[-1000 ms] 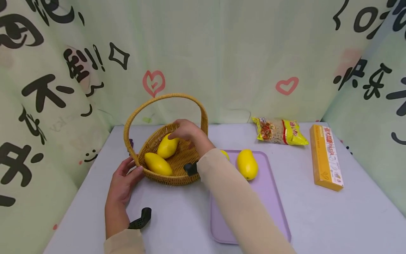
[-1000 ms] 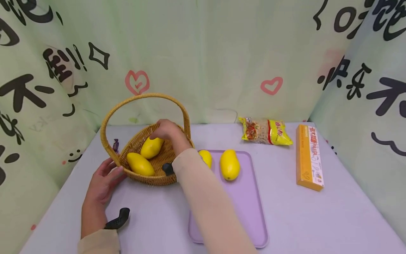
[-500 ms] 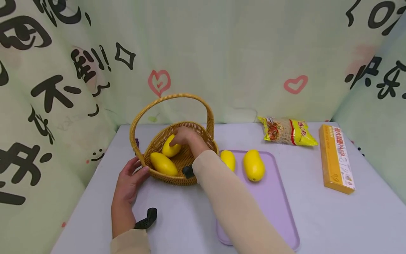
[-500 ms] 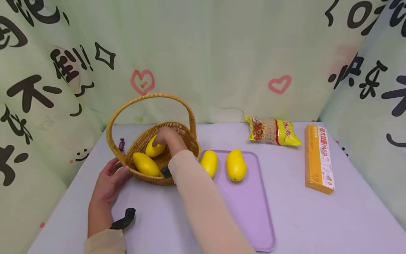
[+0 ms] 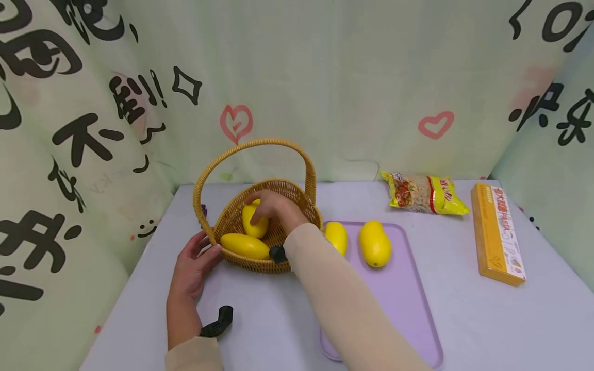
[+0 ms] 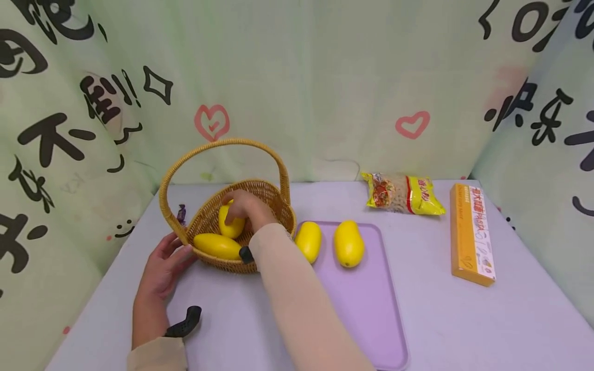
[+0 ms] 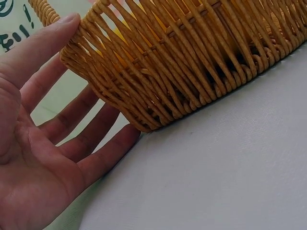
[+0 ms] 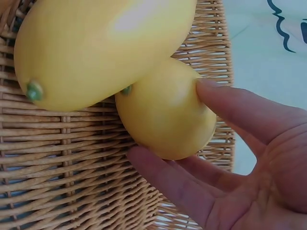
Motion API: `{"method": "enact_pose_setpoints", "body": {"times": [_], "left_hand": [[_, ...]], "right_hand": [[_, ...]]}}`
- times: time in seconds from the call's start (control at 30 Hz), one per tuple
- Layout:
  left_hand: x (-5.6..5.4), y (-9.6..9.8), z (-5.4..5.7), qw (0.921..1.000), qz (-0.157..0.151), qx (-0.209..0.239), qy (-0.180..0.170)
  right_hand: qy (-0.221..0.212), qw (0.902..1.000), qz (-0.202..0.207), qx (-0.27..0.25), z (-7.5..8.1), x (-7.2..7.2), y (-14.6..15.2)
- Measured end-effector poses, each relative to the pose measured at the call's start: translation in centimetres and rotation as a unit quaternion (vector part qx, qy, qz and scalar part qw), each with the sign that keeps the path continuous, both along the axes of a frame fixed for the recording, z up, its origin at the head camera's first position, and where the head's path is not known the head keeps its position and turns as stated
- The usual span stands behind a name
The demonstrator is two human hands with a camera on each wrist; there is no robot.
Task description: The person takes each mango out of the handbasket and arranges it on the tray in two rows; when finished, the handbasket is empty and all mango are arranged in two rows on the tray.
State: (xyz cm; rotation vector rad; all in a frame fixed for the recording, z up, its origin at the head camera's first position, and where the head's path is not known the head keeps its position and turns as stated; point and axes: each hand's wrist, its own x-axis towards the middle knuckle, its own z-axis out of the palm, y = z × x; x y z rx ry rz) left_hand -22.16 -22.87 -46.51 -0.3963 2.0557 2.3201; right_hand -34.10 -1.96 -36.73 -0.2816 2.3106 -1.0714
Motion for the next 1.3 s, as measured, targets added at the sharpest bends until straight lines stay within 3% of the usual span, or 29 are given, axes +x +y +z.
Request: {"method": "enact_pose_setpoints", "body": {"times": [0.53,1.03,1.3], "left_hand": [[0.1,0.8,-0.1,1.0000,-0.006,0.006,0.004],[0.3,0.3,0.1,1.0000,0.002,0.003,-0.004],[0.1,0.2,0.2,1.0000,0.001,0.003,-0.007]], "right_hand": [[-0.006,0.9992,-0.016,-0.035,0.1,-0.2,1.8],[0.084,0.9964,0.007,0.011,3.0,0.5,2.6],[0.109,0.9938,0.013,0.017,3.9,1.3,3.5]]}}
